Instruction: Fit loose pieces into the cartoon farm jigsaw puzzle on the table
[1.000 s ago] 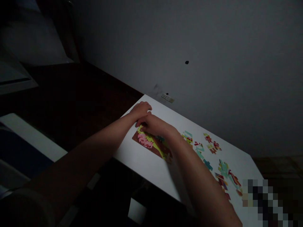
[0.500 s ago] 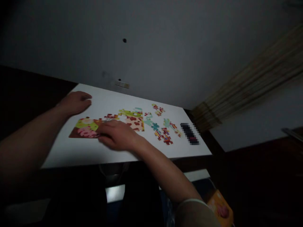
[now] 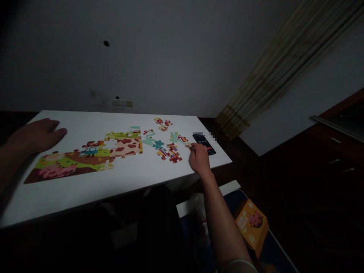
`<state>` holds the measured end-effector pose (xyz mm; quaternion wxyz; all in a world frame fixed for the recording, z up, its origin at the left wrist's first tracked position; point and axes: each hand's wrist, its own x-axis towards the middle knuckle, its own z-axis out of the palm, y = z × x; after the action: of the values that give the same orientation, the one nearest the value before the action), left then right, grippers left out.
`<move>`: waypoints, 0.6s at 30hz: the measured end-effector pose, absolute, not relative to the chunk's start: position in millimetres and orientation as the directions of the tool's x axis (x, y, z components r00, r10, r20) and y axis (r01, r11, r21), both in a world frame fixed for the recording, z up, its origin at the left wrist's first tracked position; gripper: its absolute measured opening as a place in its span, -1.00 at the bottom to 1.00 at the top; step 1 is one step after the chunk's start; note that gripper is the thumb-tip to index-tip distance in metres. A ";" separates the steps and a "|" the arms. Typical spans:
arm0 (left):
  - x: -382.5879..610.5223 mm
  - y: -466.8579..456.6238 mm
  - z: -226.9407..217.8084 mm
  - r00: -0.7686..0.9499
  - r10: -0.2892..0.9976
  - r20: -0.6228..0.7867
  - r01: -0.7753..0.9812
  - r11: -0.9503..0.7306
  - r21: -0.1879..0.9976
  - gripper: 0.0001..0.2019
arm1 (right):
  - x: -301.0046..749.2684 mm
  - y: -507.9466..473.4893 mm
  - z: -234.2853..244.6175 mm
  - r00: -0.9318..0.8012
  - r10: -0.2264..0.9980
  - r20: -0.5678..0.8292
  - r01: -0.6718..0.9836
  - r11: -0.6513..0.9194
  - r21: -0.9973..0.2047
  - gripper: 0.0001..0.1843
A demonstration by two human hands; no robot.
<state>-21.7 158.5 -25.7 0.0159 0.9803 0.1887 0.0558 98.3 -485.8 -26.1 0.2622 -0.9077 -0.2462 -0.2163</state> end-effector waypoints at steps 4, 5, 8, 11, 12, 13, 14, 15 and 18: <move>-19.0 158.3 -26.9 0.889 0.453 0.068 0.454 -0.891 -0.001 -0.07 | 111.1 -493.2 -26.7 0.788 0.428 0.443 0.593 -0.722 -0.357 -0.63; -19.5 157.7 -27.2 0.884 0.463 0.064 0.463 -0.886 0.013 -0.06 | 110.4 -492.0 -26.4 0.777 0.465 0.425 0.614 -0.709 -0.347 -0.65; -21.8 156.1 -27.0 0.864 0.499 0.062 0.498 -0.866 0.043 -0.05 | 106.4 -489.2 -25.7 0.762 0.511 0.398 0.638 -0.698 -0.326 -0.68; -24.2 153.5 -25.4 0.852 0.520 0.055 0.518 -0.854 0.049 -0.09 | 105.4 -490.1 -26.7 0.765 0.510 0.393 0.635 -0.697 -0.333 -0.68; -24.8 152.4 -24.7 0.851 0.522 0.055 0.519 -0.853 0.052 -0.10 | 105.8 -490.7 -27.4 0.767 0.506 0.395 0.633 -0.698 -0.335 -0.67; -25.4 151.3 -24.1 0.850 0.524 0.055 0.521 -0.852 0.057 -0.11 | 106.4 -491.3 -28.3 0.770 0.501 0.396 0.629 -0.701 -0.336 -0.66; -25.9 150.1 -23.6 0.849 0.524 0.061 0.521 -0.851 0.063 -0.11 | 107.1 -491.8 -29.3 0.773 0.495 0.397 0.624 -0.704 -0.337 -0.66; -26.3 149.0 -23.1 0.849 0.525 0.063 0.522 -0.851 0.066 -0.12 | 107.8 -492.1 -30.1 0.776 0.490 0.396 0.620 -0.708 -0.338 -0.65; -27.3 145.9 -21.7 0.849 0.524 0.064 0.520 -0.851 0.067 -0.13 | 109.0 -492.3 -31.6 0.783 0.488 0.386 0.612 -0.714 -0.339 -0.65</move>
<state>-27.3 145.9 -21.7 0.0234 0.9613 0.2715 0.0400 109.0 -492.3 -31.6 0.2297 -0.9158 -0.3003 -0.1355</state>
